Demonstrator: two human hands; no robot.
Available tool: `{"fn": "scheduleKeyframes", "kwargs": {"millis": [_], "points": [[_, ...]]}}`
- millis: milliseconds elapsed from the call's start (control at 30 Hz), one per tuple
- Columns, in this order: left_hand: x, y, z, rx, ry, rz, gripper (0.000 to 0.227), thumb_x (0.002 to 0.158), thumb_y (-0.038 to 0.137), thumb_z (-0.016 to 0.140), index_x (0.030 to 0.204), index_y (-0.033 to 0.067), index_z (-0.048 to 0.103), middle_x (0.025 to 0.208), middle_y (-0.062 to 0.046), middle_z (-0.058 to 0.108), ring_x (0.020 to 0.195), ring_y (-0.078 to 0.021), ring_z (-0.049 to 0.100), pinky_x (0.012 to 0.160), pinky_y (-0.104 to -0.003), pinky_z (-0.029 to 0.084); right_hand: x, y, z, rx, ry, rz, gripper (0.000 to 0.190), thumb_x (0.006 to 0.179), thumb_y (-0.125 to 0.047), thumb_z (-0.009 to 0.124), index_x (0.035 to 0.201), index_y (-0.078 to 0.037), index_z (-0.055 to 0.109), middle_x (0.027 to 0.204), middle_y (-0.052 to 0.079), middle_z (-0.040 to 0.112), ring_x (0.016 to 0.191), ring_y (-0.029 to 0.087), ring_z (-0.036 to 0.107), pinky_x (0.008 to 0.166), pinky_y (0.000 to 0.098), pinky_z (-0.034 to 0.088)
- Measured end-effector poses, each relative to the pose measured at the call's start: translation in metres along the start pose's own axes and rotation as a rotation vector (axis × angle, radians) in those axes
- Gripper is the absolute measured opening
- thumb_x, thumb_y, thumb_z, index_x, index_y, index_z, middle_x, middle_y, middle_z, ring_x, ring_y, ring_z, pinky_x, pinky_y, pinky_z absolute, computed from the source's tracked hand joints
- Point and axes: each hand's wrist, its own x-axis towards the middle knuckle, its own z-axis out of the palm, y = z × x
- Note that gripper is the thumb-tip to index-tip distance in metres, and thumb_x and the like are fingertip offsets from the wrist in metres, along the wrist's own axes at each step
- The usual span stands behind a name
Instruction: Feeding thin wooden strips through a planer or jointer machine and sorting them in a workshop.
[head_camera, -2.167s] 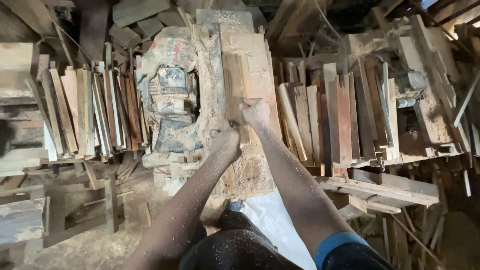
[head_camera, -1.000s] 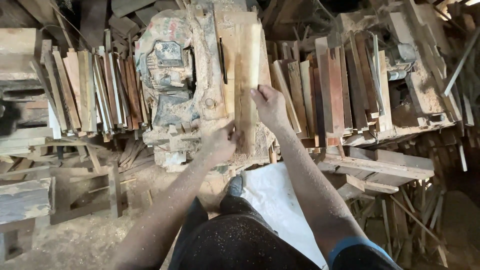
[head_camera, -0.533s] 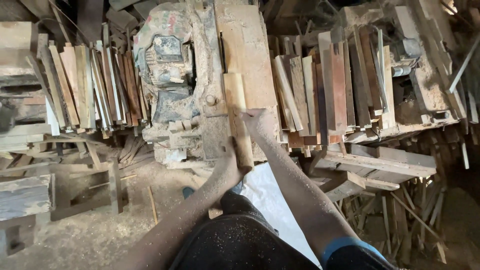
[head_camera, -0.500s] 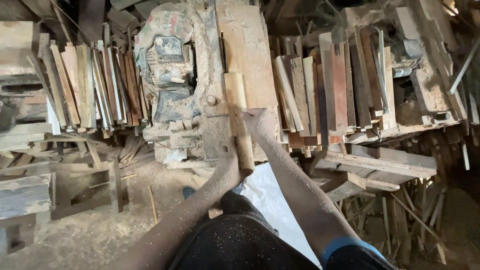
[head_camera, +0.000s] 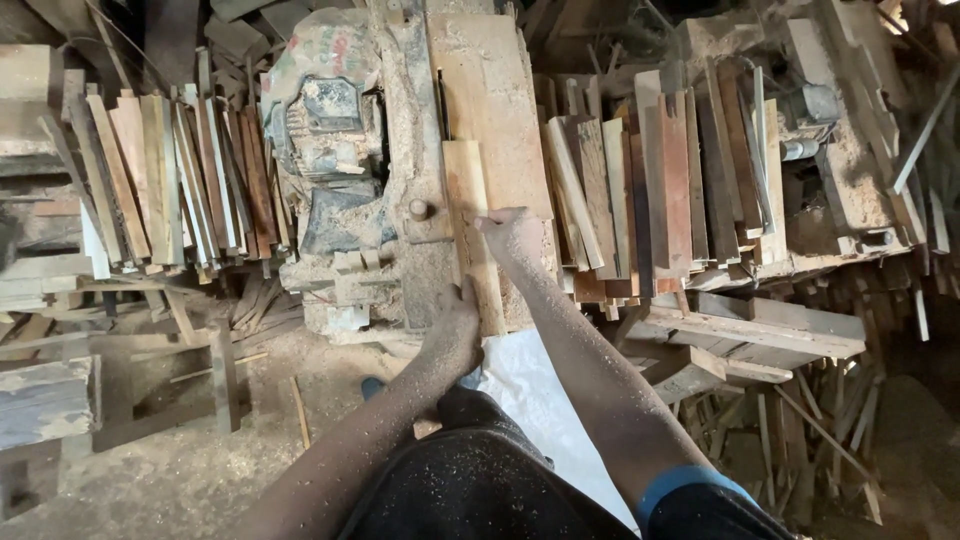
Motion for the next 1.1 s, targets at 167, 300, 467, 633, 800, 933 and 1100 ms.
{"fn": "scheduleKeyframes", "kwargs": {"millis": [167,300,467,633,800,933,1100], "points": [[0.029,-0.012,0.009,0.085,0.046,-0.004,0.095,0.078,0.002,0.078,0.154,-0.0096,0.022,0.125,-0.026,0.045,0.105,-0.0527,0.065,0.088,-0.057,0.06,0.041,0.027,0.027,0.012,-0.009,0.025,0.032,0.084,-0.041,0.08,0.109,-0.021,0.081,0.101,0.008,0.08,0.106,0.034,0.074,0.092,0.0482,0.061],[0.057,-0.027,0.016,0.04,0.092,-0.003,0.086,0.084,0.001,0.072,0.154,-0.0087,0.022,0.125,-0.026,0.044,0.101,-0.0569,0.066,0.082,-0.06,0.061,0.076,0.036,0.048,-0.003,-0.008,0.037,0.033,0.084,-0.041,0.08,0.11,-0.02,0.081,0.102,0.008,0.08,0.106,0.033,0.074,0.093,0.0469,0.061],[0.054,-0.003,-0.012,0.289,0.139,-0.005,0.089,0.078,0.013,0.081,0.151,-0.0056,0.034,0.122,-0.021,0.051,0.105,-0.0462,0.068,0.078,-0.048,0.062,0.022,-0.012,-0.016,-0.005,0.026,0.014,0.032,0.082,-0.037,0.082,0.107,-0.018,0.081,0.1,0.01,0.08,0.105,0.034,0.074,0.092,0.0468,0.061],[0.064,0.007,-0.05,0.086,0.061,-0.085,0.089,0.081,0.001,0.076,0.154,-0.0015,0.026,0.135,-0.022,0.042,0.105,-0.0515,0.068,0.086,-0.058,0.061,0.04,-0.061,-0.013,0.018,0.093,-0.06,0.026,0.079,-0.034,0.082,0.1,-0.018,0.083,0.094,0.009,0.08,0.102,0.035,0.075,0.09,0.0472,0.061],[0.077,0.006,-0.057,0.097,0.043,-0.074,0.092,0.073,-0.006,0.075,0.152,-0.004,0.027,0.13,-0.024,0.042,0.102,-0.0533,0.069,0.085,-0.058,0.061,0.154,0.055,0.086,-0.056,0.057,-0.139,0.029,0.083,-0.039,0.078,0.104,-0.02,0.082,0.099,0.009,0.08,0.106,0.036,0.073,0.096,0.0471,0.06],[0.1,-0.014,-0.038,0.202,0.046,-0.026,0.083,0.078,-0.003,0.075,0.151,-0.0058,0.034,0.128,-0.025,0.048,0.108,-0.0527,0.068,0.09,-0.057,0.06,0.043,-0.017,0.031,0.154,-0.029,-0.045,0.031,0.08,-0.043,0.081,0.104,-0.023,0.083,0.094,0.006,0.08,0.103,0.031,0.075,0.09,0.0416,0.06],[0.109,-0.014,-0.048,0.266,0.145,0.011,0.066,0.082,-0.005,0.064,0.145,-0.0053,0.044,0.126,-0.025,0.05,0.103,-0.0489,0.07,0.086,-0.056,0.061,0.019,-0.074,-0.006,0.046,0.024,-0.018,0.032,0.081,-0.045,0.079,0.104,-0.022,0.083,0.094,0.007,0.08,0.101,0.033,0.075,0.091,0.043,0.061]]}}
